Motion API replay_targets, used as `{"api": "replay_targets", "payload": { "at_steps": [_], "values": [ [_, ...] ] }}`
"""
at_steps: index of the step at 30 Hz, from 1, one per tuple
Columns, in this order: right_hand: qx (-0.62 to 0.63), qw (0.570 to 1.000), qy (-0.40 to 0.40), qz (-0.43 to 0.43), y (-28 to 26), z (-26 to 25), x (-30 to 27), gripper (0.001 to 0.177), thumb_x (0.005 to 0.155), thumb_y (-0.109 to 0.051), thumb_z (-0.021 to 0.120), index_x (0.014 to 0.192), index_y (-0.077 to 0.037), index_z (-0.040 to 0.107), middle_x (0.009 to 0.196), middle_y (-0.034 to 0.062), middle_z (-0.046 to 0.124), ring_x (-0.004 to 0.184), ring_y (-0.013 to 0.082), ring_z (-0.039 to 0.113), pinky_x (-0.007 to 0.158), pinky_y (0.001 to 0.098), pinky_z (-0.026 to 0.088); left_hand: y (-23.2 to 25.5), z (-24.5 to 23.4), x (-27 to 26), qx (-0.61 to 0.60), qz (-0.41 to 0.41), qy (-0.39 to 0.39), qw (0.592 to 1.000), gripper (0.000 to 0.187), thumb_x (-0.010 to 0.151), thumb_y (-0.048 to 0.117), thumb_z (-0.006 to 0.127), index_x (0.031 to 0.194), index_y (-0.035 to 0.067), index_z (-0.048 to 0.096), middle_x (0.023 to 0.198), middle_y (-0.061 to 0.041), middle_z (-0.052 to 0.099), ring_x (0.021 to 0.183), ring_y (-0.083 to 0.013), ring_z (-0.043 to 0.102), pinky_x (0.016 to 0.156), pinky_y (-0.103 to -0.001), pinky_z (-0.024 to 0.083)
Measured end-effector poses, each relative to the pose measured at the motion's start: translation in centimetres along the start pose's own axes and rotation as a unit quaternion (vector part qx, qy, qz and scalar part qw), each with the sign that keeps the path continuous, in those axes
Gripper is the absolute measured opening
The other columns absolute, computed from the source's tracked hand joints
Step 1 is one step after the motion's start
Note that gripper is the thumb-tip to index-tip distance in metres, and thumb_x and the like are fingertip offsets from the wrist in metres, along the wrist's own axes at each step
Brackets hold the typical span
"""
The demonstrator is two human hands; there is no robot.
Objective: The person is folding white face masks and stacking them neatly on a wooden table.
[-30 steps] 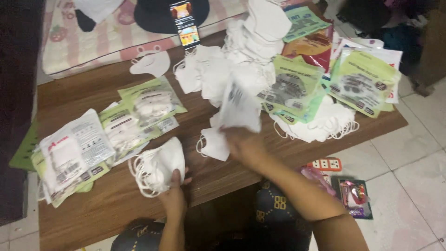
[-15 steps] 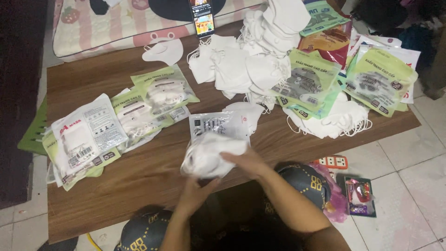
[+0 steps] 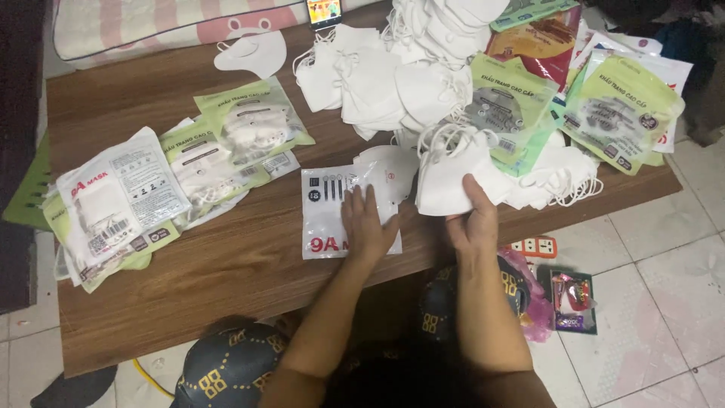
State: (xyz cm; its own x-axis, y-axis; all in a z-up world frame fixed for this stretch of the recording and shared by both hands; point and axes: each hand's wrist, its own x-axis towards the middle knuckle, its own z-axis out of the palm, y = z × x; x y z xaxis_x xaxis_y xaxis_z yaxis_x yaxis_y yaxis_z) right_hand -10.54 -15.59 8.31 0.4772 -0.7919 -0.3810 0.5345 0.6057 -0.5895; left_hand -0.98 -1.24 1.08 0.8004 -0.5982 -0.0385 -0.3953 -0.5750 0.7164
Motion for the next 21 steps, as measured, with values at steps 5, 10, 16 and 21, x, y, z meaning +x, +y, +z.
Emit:
{"api": "replay_targets", "payload": {
  "at_steps": [5,10,16,21],
  "values": [
    [-0.032,0.999,-0.019,0.015,0.0,1.7,-1.9,0.046,0.078,-0.01,0.082,0.121,-0.011,0.065,0.116,0.0109,0.075,0.109,0.0282,0.073,0.102,0.0462,0.059,-1.3,-0.4,-1.2,0.046,0.012,-0.008,0.999,0.065,0.091,0.014,0.062,0.15,-0.006,0.042,0.155,-0.033,0.035,0.15,-0.0528,0.019,0.123,-0.056,0.013],
    [-0.073,0.997,-0.027,0.019,0.1,1.3,-2.0,0.05,0.077,-0.013,0.083,0.122,-0.01,0.062,0.11,0.0095,0.074,0.107,0.0292,0.072,0.101,0.0473,0.059,-4.0,-0.8,-2.6,0.127,0.033,0.01,0.991,0.053,0.093,0.013,0.059,0.143,-0.003,0.054,0.148,-0.03,0.048,0.145,-0.052,0.033,0.12,-0.054,0.024],
    [-0.094,0.995,-0.041,0.02,0.6,2.1,-2.9,0.049,0.077,-0.012,0.084,0.12,-0.01,0.06,0.107,0.0089,0.073,0.105,0.0272,0.072,0.099,0.0457,0.06,0.9,-3.1,-3.7,0.085,0.007,0.021,0.996,0.104,0.085,0.054,0.075,0.16,0.001,0.027,0.153,-0.039,0.032,0.145,-0.0634,0.017,0.116,-0.071,0.015],
    [-0.121,0.992,-0.043,0.021,0.2,1.8,-3.1,0.047,0.077,-0.014,0.083,0.118,-0.011,0.06,0.103,0.0072,0.072,0.103,0.0271,0.071,0.1,0.0457,0.059,2.0,-2.1,-2.5,0.061,-0.074,-0.066,0.993,0.102,0.088,0.03,0.072,0.163,0.003,0.009,0.162,-0.038,0.01,0.151,-0.058,-0.007,0.12,-0.065,-0.006]
  ]
}}
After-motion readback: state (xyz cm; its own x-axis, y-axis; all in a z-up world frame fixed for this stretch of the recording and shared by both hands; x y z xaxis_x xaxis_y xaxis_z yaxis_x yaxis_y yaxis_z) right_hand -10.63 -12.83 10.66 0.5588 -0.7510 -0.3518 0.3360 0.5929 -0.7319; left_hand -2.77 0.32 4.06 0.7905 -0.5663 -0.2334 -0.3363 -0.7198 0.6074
